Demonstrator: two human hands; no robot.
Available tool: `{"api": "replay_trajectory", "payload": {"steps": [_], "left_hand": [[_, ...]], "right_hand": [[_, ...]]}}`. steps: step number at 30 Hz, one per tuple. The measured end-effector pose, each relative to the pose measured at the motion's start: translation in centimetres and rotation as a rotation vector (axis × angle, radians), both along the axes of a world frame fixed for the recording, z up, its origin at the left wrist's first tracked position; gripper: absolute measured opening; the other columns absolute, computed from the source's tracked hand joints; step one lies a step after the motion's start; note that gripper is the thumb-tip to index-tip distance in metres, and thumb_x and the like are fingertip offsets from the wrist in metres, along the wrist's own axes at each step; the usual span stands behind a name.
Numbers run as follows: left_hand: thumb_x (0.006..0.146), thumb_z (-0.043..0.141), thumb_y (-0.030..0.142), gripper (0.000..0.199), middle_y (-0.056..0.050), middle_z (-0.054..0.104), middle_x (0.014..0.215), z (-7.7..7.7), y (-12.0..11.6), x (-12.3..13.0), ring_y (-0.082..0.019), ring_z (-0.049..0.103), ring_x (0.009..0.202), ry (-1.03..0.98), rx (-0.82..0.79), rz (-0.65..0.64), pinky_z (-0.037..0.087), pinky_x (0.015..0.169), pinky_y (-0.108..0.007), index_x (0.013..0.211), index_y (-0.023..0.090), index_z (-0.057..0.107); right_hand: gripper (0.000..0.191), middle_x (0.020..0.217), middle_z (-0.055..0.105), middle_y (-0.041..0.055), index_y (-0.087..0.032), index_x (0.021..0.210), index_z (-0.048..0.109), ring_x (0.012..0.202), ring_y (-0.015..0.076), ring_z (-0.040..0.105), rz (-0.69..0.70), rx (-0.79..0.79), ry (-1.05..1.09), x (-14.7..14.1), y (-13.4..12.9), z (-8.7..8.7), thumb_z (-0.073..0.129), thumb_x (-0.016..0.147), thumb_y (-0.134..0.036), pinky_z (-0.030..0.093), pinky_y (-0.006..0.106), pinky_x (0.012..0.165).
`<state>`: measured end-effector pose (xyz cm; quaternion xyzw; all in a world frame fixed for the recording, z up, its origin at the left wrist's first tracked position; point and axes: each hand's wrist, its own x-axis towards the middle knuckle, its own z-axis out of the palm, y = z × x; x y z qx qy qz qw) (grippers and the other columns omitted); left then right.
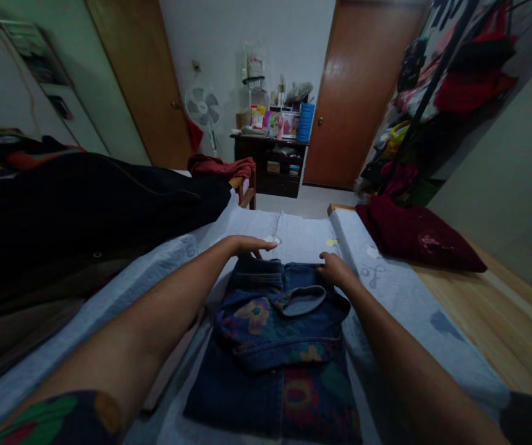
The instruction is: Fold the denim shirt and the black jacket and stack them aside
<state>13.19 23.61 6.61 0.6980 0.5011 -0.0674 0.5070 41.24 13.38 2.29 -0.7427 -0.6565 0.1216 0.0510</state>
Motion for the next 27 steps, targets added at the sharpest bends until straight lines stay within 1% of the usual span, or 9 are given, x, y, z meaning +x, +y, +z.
{"api": "replay_trajectory", "payload": {"steps": [2,5,9,12,15,18,20,24,27], "left_hand": [[0.061,0.070,0.060,0.076,-0.010,0.068,0.109,0.3,-0.7,-1.9,-0.023,0.064,0.089,0.008,0.059,-0.016,0.047,0.069,-0.028,0.127,0.027,0.052],[0.054,0.080,0.035,0.082,-0.009,0.067,0.110,-0.2,-2.0,-3.3,-0.024,0.063,0.095,0.129,0.363,0.031,0.048,0.076,-0.028,0.129,0.022,0.050],[0.067,0.069,0.026,0.080,-0.015,0.051,0.132,-1.6,-4.3,-3.3,-0.029,0.049,0.122,0.173,0.747,0.160,0.039,0.099,-0.035,0.139,0.016,0.036],[0.075,0.060,0.028,0.055,-0.012,0.055,0.124,-1.7,-7.1,-3.5,-0.026,0.051,0.119,0.083,0.937,0.089,0.038,0.101,-0.034,0.127,0.016,0.050],[0.080,0.054,0.033,0.035,-0.008,0.060,0.113,-0.8,-11.0,-4.7,-0.023,0.056,0.109,-0.044,0.875,-0.067,0.042,0.097,-0.034,0.112,0.017,0.060],[0.080,0.056,0.041,0.045,-0.008,0.058,0.119,0.0,-15.0,-7.0,-0.024,0.055,0.111,-0.075,0.762,-0.126,0.043,0.098,-0.036,0.119,0.019,0.058],[0.073,0.065,0.041,0.061,-0.007,0.050,0.133,0.0,-17.3,-8.6,-0.026,0.050,0.119,-0.059,0.690,-0.190,0.041,0.101,-0.038,0.130,0.025,0.051],[0.058,0.072,0.018,0.101,-0.005,0.022,0.155,-1.2,-19.9,-10.3,-0.032,0.030,0.137,0.057,0.697,-0.206,0.033,0.107,-0.047,0.146,0.036,0.027],[0.058,0.066,0.007,0.100,-0.005,0.016,0.157,-2.3,-20.1,-9.8,-0.031,0.024,0.140,0.050,0.810,-0.155,0.028,0.110,-0.048,0.146,0.035,0.028]], "right_hand": [[0.044,0.116,0.062,0.0195,-0.012,0.122,0.055,0.107,0.0272,0.060,-0.012,-0.013,-0.021,0.4,-0.8,0.3,0.056,0.080,-0.023,0.045,0.033,0.084],[0.047,0.116,0.062,0.0182,-0.012,0.124,0.053,0.109,0.0273,0.059,0.001,-0.029,-0.018,1.0,-2.5,1.1,0.060,0.079,-0.024,0.044,0.034,0.088],[0.058,0.126,0.057,0.0173,-0.012,0.131,0.048,0.119,0.0273,0.053,0.149,0.032,0.123,1.8,-6.2,2.0,0.062,0.078,-0.027,0.041,0.037,0.098],[0.073,0.135,0.051,0.0133,-0.018,0.141,0.038,0.124,0.0255,0.048,0.315,0.050,0.272,2.3,-9.7,2.1,0.062,0.072,-0.021,0.039,0.039,0.104],[0.089,0.144,0.041,0.0126,-0.020,0.147,0.027,0.130,0.0241,0.043,0.399,0.033,0.342,2.8,-12.5,1.5,0.056,0.064,-0.007,0.036,0.040,0.107],[0.097,0.147,0.037,0.0128,-0.021,0.150,0.020,0.133,0.0236,0.040,0.408,0.037,0.353,2.8,-13.9,0.6,0.051,0.060,-0.002,0.034,0.040,0.109],[0.095,0.146,0.037,0.0115,-0.024,0.150,0.019,0.132,0.0234,0.040,0.401,0.085,0.358,2.5,-14.2,0.2,0.052,0.063,-0.003,0.034,0.041,0.109],[0.085,0.142,0.041,0.0092,-0.026,0.146,0.031,0.128,0.0222,0.045,0.393,0.168,0.377,1.5,-13.8,-0.2,0.051,0.066,-0.004,0.037,0.040,0.107],[0.071,0.133,0.049,0.0097,-0.022,0.134,0.050,0.121,0.0215,0.050,0.385,0.214,0.401,1.1,-13.0,-0.3,0.050,0.065,-0.003,0.038,0.039,0.105]]}}
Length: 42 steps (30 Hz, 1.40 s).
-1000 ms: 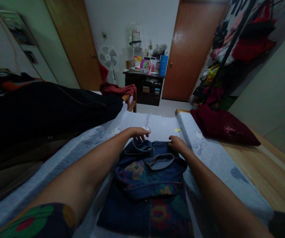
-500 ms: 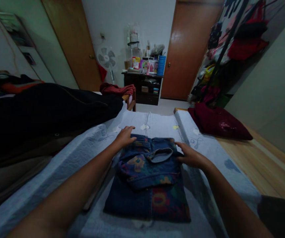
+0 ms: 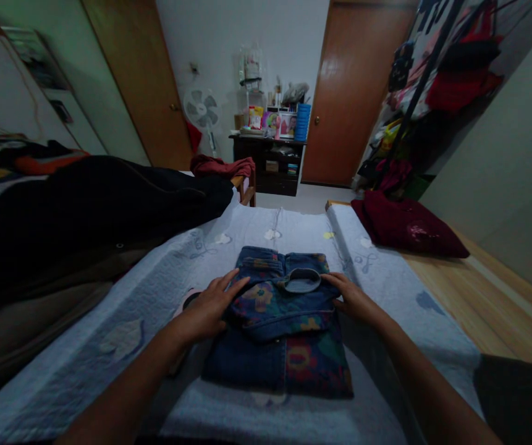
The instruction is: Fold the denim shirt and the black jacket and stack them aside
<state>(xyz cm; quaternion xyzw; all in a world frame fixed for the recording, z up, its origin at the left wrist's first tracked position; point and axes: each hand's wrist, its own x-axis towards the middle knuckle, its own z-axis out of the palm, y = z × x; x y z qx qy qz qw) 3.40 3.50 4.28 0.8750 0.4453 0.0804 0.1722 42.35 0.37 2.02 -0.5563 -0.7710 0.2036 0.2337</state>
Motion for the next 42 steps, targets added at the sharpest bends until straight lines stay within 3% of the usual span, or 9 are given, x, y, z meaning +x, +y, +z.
{"api": "replay_trajectory", "payload": {"steps": [4,8,12,17,22,26,32,36,42], "left_hand": [[0.062,0.059,0.008,0.063,-0.006,0.039,0.147,-1.0,1.5,1.2,-0.027,0.036,0.134,-0.218,0.003,-0.041,0.029,0.110,-0.044,0.122,0.027,0.060],[0.070,0.055,0.019,0.030,-0.006,0.063,0.120,-1.5,4.0,2.1,-0.023,0.056,0.113,-0.540,-0.131,0.044,0.040,0.102,-0.038,0.097,0.020,0.070],[0.072,0.058,0.035,0.025,-0.003,0.070,0.083,-2.3,7.6,3.4,-0.021,0.065,0.080,-0.781,-0.304,0.264,0.051,0.075,-0.032,0.086,0.016,0.068],[0.071,0.063,0.042,0.036,-0.002,0.068,0.075,-4.6,11.1,5.1,-0.018,0.065,0.069,-0.894,-0.310,0.623,0.049,0.061,-0.026,0.096,0.016,0.061],[0.077,0.059,0.030,0.034,-0.002,0.066,0.076,-6.4,11.9,5.4,-0.016,0.065,0.064,-0.832,-0.293,0.693,0.049,0.058,-0.025,0.108,0.018,0.053],[0.079,0.055,0.023,0.033,-0.002,0.065,0.079,-5.7,11.1,5.3,-0.018,0.065,0.072,-0.746,-0.218,0.690,0.051,0.067,-0.030,0.111,0.020,0.053],[0.087,0.044,0.026,0.038,-0.017,0.052,0.128,-2.8,7.9,8.0,-0.030,0.046,0.123,-0.393,0.347,0.658,0.035,0.103,-0.048,0.123,0.015,0.053],[0.088,0.047,0.031,0.048,-0.018,0.039,0.146,-2.9,5.2,11.6,-0.032,0.031,0.136,-0.123,0.444,0.415,0.021,0.112,-0.051,0.134,0.014,0.047],[0.087,0.048,0.047,0.063,-0.016,0.037,0.149,-6.0,3.8,14.4,-0.038,0.018,0.141,0.069,0.334,0.336,0.018,0.112,-0.053,0.141,0.016,0.042]], "right_hand": [[0.035,0.109,0.063,0.0079,-0.019,0.103,0.068,0.101,0.0203,0.060,-0.046,-0.007,0.082,-0.2,0.9,0.4,0.051,0.073,-0.011,0.045,0.036,0.094],[0.022,0.081,0.067,0.0028,-0.018,0.090,0.069,0.079,0.0169,0.062,-0.118,-0.119,0.204,-0.3,1.9,1.5,0.049,0.081,-0.022,0.050,0.028,0.072],[0.019,0.065,0.063,-0.0006,-0.016,0.087,0.065,0.058,0.0128,0.059,-0.268,-0.221,0.256,-0.5,4.1,1.7,0.049,0.084,-0.028,0.044,0.021,0.053],[0.017,0.065,0.064,0.0001,-0.016,0.095,0.059,0.055,0.0123,0.060,-0.582,-0.215,0.227,-0.7,7.2,-0.5,0.057,0.084,-0.029,0.040,0.019,0.049],[0.018,0.072,0.066,0.0011,-0.016,0.098,0.058,0.062,0.0128,0.062,-0.630,-0.185,0.201,-1.1,7.8,-2.4,0.059,0.082,-0.023,0.042,0.020,0.053],[0.030,0.074,0.064,0.0020,-0.015,0.112,0.054,0.065,0.0155,0.062,-0.703,-0.137,0.170,-1.1,7.3,-2.6,0.051,0.083,-0.019,0.045,0.023,0.059],[0.041,0.119,0.056,0.0193,-0.012,0.124,0.053,0.115,0.0304,0.050,-0.809,0.192,-0.147,-3.9,5.8,-1.2,0.048,0.085,-0.025,0.038,0.041,0.096],[0.046,0.139,0.045,0.0159,-0.013,0.134,0.045,0.130,0.0271,0.038,-0.594,0.202,-0.192,-8.8,4.8,-0.8,0.037,0.092,-0.029,0.028,0.040,0.107],[0.063,0.156,0.021,0.0130,-0.009,0.146,0.029,0.143,0.0262,0.015,-0.422,0.021,-0.323,-11.6,5.2,-3.3,0.036,0.094,-0.042,0.012,0.045,0.114]]}}
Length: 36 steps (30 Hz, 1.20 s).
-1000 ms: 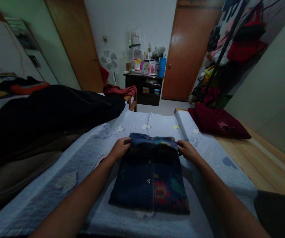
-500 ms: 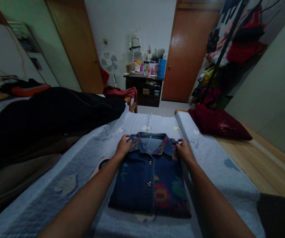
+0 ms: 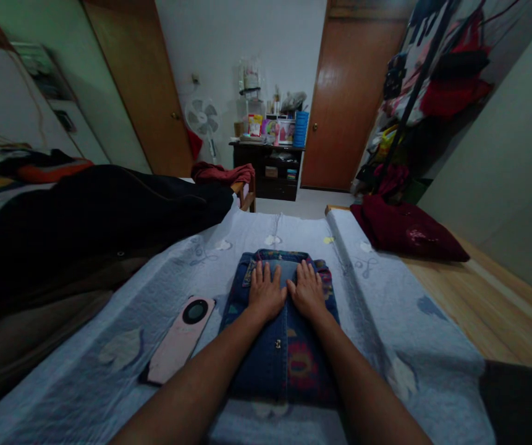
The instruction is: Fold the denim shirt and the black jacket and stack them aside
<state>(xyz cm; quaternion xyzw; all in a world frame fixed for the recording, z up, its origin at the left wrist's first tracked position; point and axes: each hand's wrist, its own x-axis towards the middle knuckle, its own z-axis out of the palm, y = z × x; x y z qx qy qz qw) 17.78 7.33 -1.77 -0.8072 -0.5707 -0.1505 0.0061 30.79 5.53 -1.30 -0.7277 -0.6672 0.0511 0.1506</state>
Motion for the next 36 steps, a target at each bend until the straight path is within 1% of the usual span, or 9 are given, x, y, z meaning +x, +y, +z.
{"api": "replay_trajectory", "payload": {"steps": [3,7,15,17,20,23,26,31,36], "left_hand": [[0.088,0.045,0.048,0.062,-0.014,0.038,0.148,-0.9,0.0,-0.1,-0.037,0.018,0.142,0.000,0.023,-0.008,0.018,0.112,-0.053,0.144,0.021,0.039],[0.089,0.043,0.050,0.062,-0.014,0.039,0.148,-1.0,-0.1,-0.3,-0.037,0.018,0.142,0.001,0.026,-0.009,0.018,0.112,-0.053,0.145,0.021,0.037],[0.091,0.041,0.050,0.059,-0.013,0.039,0.148,-0.6,-0.5,-0.6,-0.035,0.020,0.142,-0.032,0.057,-0.039,0.020,0.113,-0.051,0.143,0.021,0.040],[0.093,0.039,0.046,0.056,-0.014,0.036,0.150,-0.2,-0.6,-1.1,-0.031,0.022,0.142,-0.046,0.096,-0.048,0.020,0.113,-0.049,0.142,0.019,0.040],[0.094,0.035,0.036,0.051,-0.015,0.036,0.150,0.5,-0.3,-2.2,-0.028,0.024,0.142,-0.064,0.155,0.019,0.017,0.115,-0.049,0.139,0.014,0.043],[0.094,0.034,0.031,0.049,-0.016,0.044,0.144,0.9,0.6,-3.3,-0.028,0.031,0.138,-0.051,0.107,0.069,0.018,0.114,-0.049,0.137,0.010,0.045],[0.092,0.037,0.032,0.052,-0.018,0.047,0.142,0.9,1.7,-3.4,-0.029,0.034,0.136,-0.001,0.051,0.042,0.019,0.113,-0.050,0.138,0.008,0.044],[0.087,0.039,0.022,0.055,-0.021,0.040,0.146,0.4,2.3,-2.1,-0.031,0.032,0.138,0.087,0.007,0.032,0.021,0.111,-0.049,0.140,0.006,0.042],[0.087,0.039,0.020,0.054,-0.020,0.041,0.145,-0.4,1.9,-2.1,-0.029,0.038,0.134,0.041,0.057,0.041,0.028,0.108,-0.045,0.138,0.005,0.043]], "right_hand": [[0.062,0.156,0.019,0.0110,-0.010,0.147,0.029,0.144,0.0238,0.015,0.049,-0.035,-0.035,0.7,0.2,-1.0,0.034,0.094,-0.044,0.011,0.043,0.114],[0.063,0.156,0.020,0.0101,-0.011,0.147,0.030,0.143,0.0235,0.017,0.061,-0.015,-0.047,1.2,0.3,-1.3,0.034,0.095,-0.045,0.012,0.043,0.114],[0.071,0.157,0.012,0.0164,-0.006,0.148,0.025,0.144,0.0301,0.013,-0.057,0.047,-0.037,0.8,0.5,-1.6,0.037,0.092,-0.050,0.015,0.042,0.113],[0.074,0.156,0.013,0.0191,-0.003,0.148,0.023,0.143,0.0301,0.015,-0.065,0.049,-0.025,1.1,0.7,-1.5,0.038,0.092,-0.049,0.017,0.042,0.113],[0.072,0.153,0.022,0.0220,0.001,0.146,0.024,0.142,0.0284,0.020,-0.048,-0.009,0.010,1.7,1.0,-0.9,0.038,0.092,-0.044,0.020,0.039,0.112],[0.065,0.152,0.027,0.0207,-0.001,0.145,0.026,0.141,0.0276,0.022,-0.034,-0.045,0.014,1.9,1.2,0.0,0.037,0.092,-0.037,0.020,0.039,0.112],[0.062,0.155,0.022,0.0173,-0.005,0.146,0.027,0.143,0.0275,0.019,-0.017,-0.025,-0.008,1.2,1.2,0.3,0.037,0.092,-0.033,0.018,0.040,0.113],[0.062,0.156,0.016,0.0184,-0.005,0.145,0.030,0.143,0.0283,0.017,0.019,-0.044,-0.037,0.1,1.2,-0.9,0.036,0.093,-0.037,0.017,0.041,0.113],[0.060,0.156,0.016,0.0172,-0.008,0.145,0.031,0.143,0.0274,0.017,0.024,-0.014,-0.072,0.2,1.1,-1.8,0.035,0.094,-0.039,0.015,0.042,0.113]]}}
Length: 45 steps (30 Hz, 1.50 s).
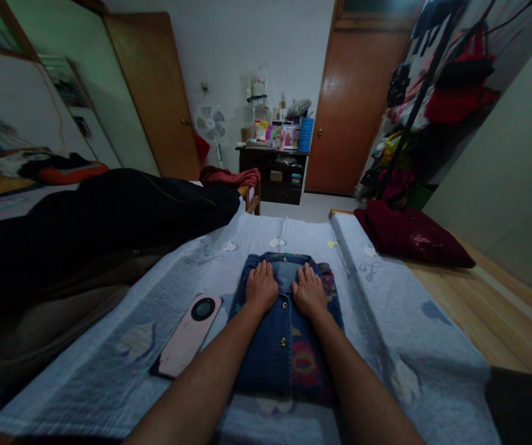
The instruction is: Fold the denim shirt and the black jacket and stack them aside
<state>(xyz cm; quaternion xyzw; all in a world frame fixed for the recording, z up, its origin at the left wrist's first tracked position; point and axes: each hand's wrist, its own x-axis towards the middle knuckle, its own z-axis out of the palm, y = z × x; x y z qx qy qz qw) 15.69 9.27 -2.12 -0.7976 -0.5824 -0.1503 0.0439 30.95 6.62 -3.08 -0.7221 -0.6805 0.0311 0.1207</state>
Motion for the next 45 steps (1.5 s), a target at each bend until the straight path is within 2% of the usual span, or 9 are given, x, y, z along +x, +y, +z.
{"api": "replay_trajectory", "payload": {"steps": [6,11,14,18,22,29,38,42,45], "left_hand": [[0.091,0.038,0.033,0.057,-0.019,0.038,0.147,-0.9,-0.1,-0.4,-0.029,0.033,0.137,-0.075,0.055,0.019,0.023,0.111,-0.045,0.140,0.006,0.039],[0.093,0.036,0.035,0.057,-0.019,0.039,0.147,-0.2,0.1,-0.9,-0.027,0.033,0.137,-0.169,0.014,0.036,0.023,0.113,-0.042,0.140,0.004,0.038],[0.092,0.037,0.031,0.056,-0.020,0.035,0.149,0.6,-1.6,-1.2,-0.027,0.029,0.139,-0.228,0.009,0.091,0.022,0.113,-0.044,0.141,0.004,0.036],[0.089,0.041,0.025,0.061,-0.016,0.028,0.153,0.4,-6.3,-1.2,-0.025,0.022,0.143,-0.183,-0.019,-0.044,0.021,0.114,-0.044,0.146,0.008,0.027],[0.093,0.035,0.038,0.059,-0.012,0.029,0.153,-0.7,-9.5,-1.3,-0.025,0.025,0.141,-0.077,-0.162,-0.139,0.023,0.114,-0.046,0.146,0.013,0.031],[0.094,0.027,0.052,0.061,-0.006,0.026,0.155,-0.6,-9.5,-2.1,-0.023,0.024,0.142,-0.026,-0.181,-0.115,0.020,0.114,-0.047,0.147,0.021,0.030],[0.096,0.030,0.046,0.055,-0.006,0.030,0.154,0.4,-10.0,-3.7,-0.022,0.025,0.142,-0.073,-0.232,-0.153,0.020,0.115,-0.044,0.144,0.020,0.036],[0.095,0.028,0.052,0.061,-0.010,0.031,0.153,1.2,-12.1,-3.4,-0.028,0.024,0.142,-0.072,-0.326,-0.129,0.024,0.113,-0.048,0.144,0.016,0.038],[0.095,0.031,0.043,0.056,-0.010,0.032,0.153,1.1,-14.3,-2.5,-0.027,0.025,0.142,-0.045,-0.255,-0.164,0.025,0.113,-0.047,0.144,0.015,0.038]], "right_hand": [[0.060,0.155,0.020,0.0182,-0.006,0.143,0.035,0.142,0.0286,0.020,-0.003,0.041,0.023,-0.2,-0.3,0.2,0.038,0.093,-0.037,0.016,0.043,0.113],[0.054,0.139,0.048,0.0185,-0.004,0.134,0.044,0.130,0.0232,0.042,0.005,0.184,0.246,1.1,-0.5,0.9,0.045,0.086,-0.027,0.028,0.036,0.111],[0.049,0.131,0.056,0.0149,-0.009,0.129,0.050,0.123,0.0213,0.050,0.028,0.232,0.358,1.6,-2.0,1.1,0.045,0.083,-0.023,0.035,0.035,0.107],[0.048,0.141,0.047,0.0144,-0.011,0.132,0.049,0.132,0.0226,0.041,0.129,0.207,0.309,0.3,-5.9,0.5,0.044,0.086,-0.023,0.031,0.038,0.111],[0.046,0.147,0.040,0.0134,-0.011,0.135,0.049,0.137,0.0243,0.034,0.178,0.120,0.164,-1.4,-8.7,0.3,0.040,0.091,-0.024,0.027,0.042,0.112],[0.049,0.148,0.039,0.0124,-0.010,0.138,0.046,0.138,0.0247,0.032,0.155,0.083,0.052,-0.8,-9.3,1.1,0.041,0.094,-0.033,0.025,0.040,0.112],[0.053,0.150,0.035,0.0108,-0.012,0.140,0.043,0.140,0.0264,0.028,0.054,0.007,-0.001,2.0,-11.9,1.3,0.040,0.094,-0.038,0.023,0.042,0.113],[0.051,0.148,0.038,0.0137,-0.010,0.138,0.046,0.137,0.0315,0.032,0.005,-0.065,0.005,1.2,-13.2,2.4,0.042,0.092,-0.031,0.026,0.048,0.110],[0.048,0.148,0.039,0.0126,-0.011,0.138,0.046,0.137,0.0283,0.034,0.042,-0.019,0.052,-0.9,-13.7,2.5,0.037,0.092,-0.026,0.027,0.046,0.111]]}}
